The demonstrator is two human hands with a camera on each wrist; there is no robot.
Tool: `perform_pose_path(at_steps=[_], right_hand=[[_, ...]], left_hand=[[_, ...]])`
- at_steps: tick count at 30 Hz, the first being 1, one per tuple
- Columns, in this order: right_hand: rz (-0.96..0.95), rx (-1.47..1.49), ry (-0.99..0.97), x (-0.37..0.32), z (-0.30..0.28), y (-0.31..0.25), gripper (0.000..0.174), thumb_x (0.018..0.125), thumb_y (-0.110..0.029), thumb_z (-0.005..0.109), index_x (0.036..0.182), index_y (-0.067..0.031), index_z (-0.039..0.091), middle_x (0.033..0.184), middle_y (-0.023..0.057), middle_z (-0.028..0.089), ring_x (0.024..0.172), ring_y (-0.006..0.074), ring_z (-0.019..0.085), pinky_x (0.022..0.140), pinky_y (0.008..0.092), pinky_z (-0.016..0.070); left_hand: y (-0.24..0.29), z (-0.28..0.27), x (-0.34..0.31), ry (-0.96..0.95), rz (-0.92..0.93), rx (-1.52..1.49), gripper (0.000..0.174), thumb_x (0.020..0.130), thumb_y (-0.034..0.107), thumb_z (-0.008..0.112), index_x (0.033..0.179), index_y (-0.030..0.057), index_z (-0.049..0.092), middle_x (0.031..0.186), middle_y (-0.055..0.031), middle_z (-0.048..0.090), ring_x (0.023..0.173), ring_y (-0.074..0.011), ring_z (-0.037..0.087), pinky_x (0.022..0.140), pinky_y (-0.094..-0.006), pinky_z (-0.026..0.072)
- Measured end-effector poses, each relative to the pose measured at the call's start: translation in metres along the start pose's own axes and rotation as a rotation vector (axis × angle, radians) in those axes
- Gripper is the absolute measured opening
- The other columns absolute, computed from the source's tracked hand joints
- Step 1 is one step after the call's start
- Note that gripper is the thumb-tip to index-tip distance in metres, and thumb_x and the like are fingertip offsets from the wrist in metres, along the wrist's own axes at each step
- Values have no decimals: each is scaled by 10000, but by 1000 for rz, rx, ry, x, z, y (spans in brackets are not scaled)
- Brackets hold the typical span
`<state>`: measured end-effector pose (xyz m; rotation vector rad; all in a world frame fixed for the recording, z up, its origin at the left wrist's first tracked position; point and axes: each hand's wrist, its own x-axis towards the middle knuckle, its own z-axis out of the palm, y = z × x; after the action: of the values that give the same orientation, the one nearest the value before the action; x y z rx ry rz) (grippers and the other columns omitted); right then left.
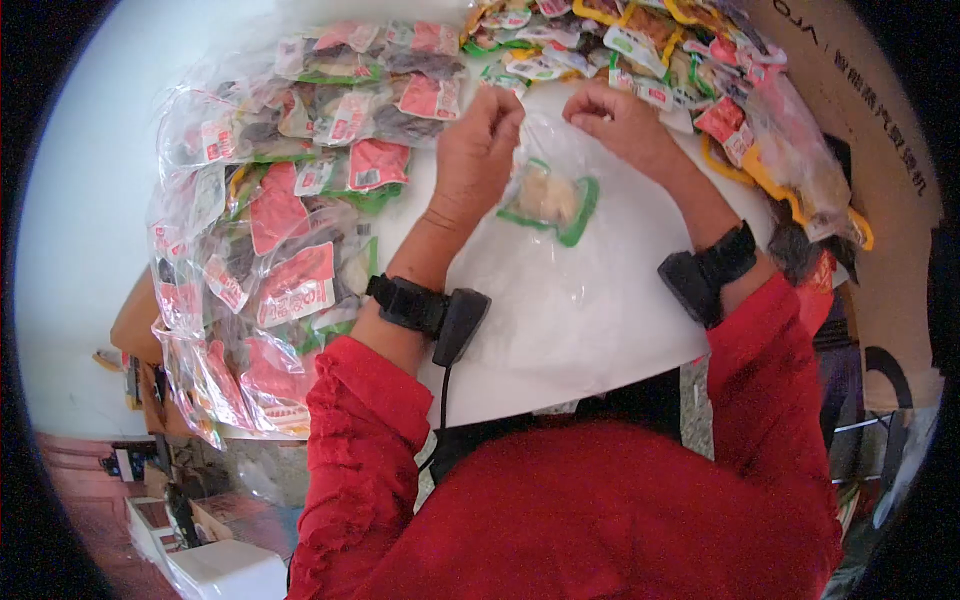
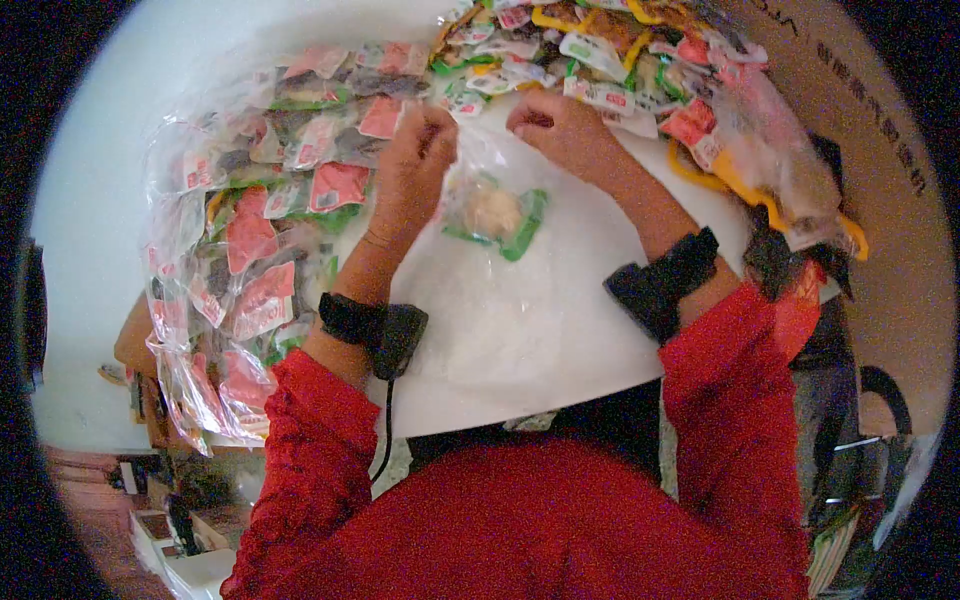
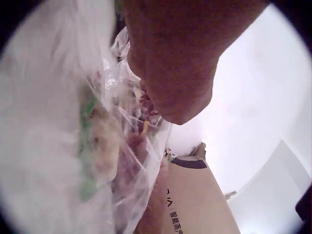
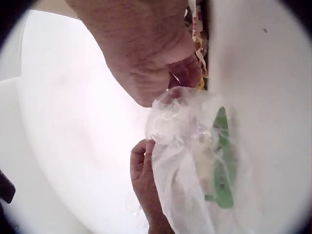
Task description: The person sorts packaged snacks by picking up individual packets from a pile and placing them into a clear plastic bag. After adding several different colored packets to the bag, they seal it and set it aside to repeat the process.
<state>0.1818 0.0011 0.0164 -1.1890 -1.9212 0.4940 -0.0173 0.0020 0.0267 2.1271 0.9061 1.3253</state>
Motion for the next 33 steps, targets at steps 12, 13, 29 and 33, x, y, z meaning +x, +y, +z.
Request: perform_pose_path(at_steps=[12, 13, 29, 33], right_hand=[[105, -93, -113, -4, 7, 1, 135, 771, -140, 537, 842, -33, 578, 766, 72, 604, 706, 152, 563, 662, 280, 447], [162, -68, -118, -4, 7, 1, 132, 773, -139, 538, 839, -31, 577, 764, 66, 600, 707, 142, 556, 661, 274, 443], [-199, -712, -287, 59, 15, -24, 188, 714, -120, 568, 891, -58, 547, 853, 123, 551, 832, 285, 538, 692, 353, 433], [-628, -1115, -296, 93, 36, -15, 233, 658, -150, 567, 880, -83, 541, 821, 77, 502, 828, 242, 504, 665, 354, 421]], left_hand=[[-30, 21, -7, -136, -225, -13, 129, 798, 133, 522, 870, 30, 551, 739, -92, 581, 669, -150, 539, 632, -271, 437], [-31, 21, -7, -122, -224, -47, 132, 795, 146, 529, 852, 30, 555, 735, -98, 582, 666, -162, 541, 634, -280, 437], [-19, 6, -12, -157, -204, -45, 317, 827, 350, 434, 918, 71, 553, 811, -150, 596, 775, -311, 572, 698, -400, 439], [-34, 19, -10, -77, -142, 12, 326, 852, 356, 390, 892, 73, 548, 816, -163, 586, 785, -340, 555, 695, -428, 426]])
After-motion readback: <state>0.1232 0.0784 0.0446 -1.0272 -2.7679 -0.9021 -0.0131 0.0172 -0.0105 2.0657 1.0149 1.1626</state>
